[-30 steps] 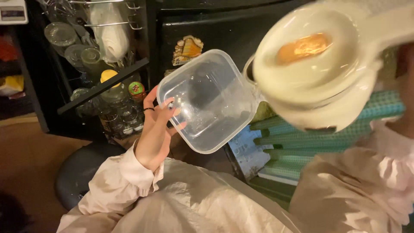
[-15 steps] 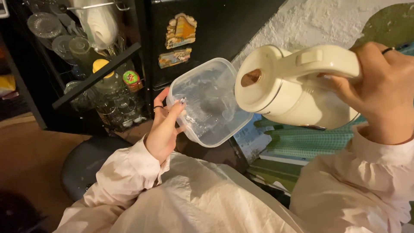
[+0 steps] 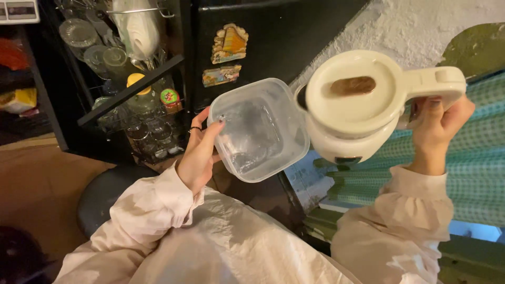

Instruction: Preparing a green jelly mixture by straining powder and mixing with hot water.

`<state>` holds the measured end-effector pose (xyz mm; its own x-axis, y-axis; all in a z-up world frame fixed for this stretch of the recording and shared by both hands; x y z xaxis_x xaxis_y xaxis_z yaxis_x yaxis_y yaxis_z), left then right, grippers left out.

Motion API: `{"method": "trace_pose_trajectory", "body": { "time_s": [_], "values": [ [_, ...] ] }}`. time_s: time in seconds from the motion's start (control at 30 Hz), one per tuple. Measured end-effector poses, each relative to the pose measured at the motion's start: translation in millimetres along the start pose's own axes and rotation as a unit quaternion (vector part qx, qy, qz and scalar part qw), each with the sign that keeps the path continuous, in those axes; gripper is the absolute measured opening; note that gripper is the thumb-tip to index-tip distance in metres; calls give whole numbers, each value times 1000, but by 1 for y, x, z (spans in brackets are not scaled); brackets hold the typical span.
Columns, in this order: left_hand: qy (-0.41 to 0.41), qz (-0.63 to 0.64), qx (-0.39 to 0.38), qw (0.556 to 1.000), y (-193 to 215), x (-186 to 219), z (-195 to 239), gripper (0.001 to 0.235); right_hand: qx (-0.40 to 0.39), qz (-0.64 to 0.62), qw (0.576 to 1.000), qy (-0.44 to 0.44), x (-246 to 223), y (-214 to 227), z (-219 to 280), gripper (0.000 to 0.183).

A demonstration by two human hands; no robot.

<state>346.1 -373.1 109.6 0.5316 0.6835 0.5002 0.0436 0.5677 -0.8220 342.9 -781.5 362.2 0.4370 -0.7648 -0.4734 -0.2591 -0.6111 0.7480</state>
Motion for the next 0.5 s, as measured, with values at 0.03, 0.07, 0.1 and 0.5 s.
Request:
{"method": "trace_pose_trajectory", "body": {
  "time_s": [0.03,0.07,0.1,0.5],
  "values": [
    [-3,-1,0,1000,2,-1,-2,64,1,-1,1000,3,16,-1,3,59],
    [33,-3,32,999,4,-4,-4,65,25,-51,998,-7,32,0,6,57],
    [69,-4,64,996,7,-7,-5,65,48,-100,994,-16,48,0,10,55],
    [163,35,99,981,53,-34,18,62,229,-332,914,-39,205,64,-171,33]
  ]
}}
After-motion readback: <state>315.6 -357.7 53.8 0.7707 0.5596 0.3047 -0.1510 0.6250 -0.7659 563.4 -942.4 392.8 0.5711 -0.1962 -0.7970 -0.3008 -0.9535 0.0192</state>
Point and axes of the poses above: each hand's wrist, its own z-axis away from the middle knuckle, its own y-axis out of the back of the hand, x = y × z, the point moved 2 cm from there along -z, towards the middle knuckle, and after that the axes turned 6 degrees about -x, right-handed, at the moved point
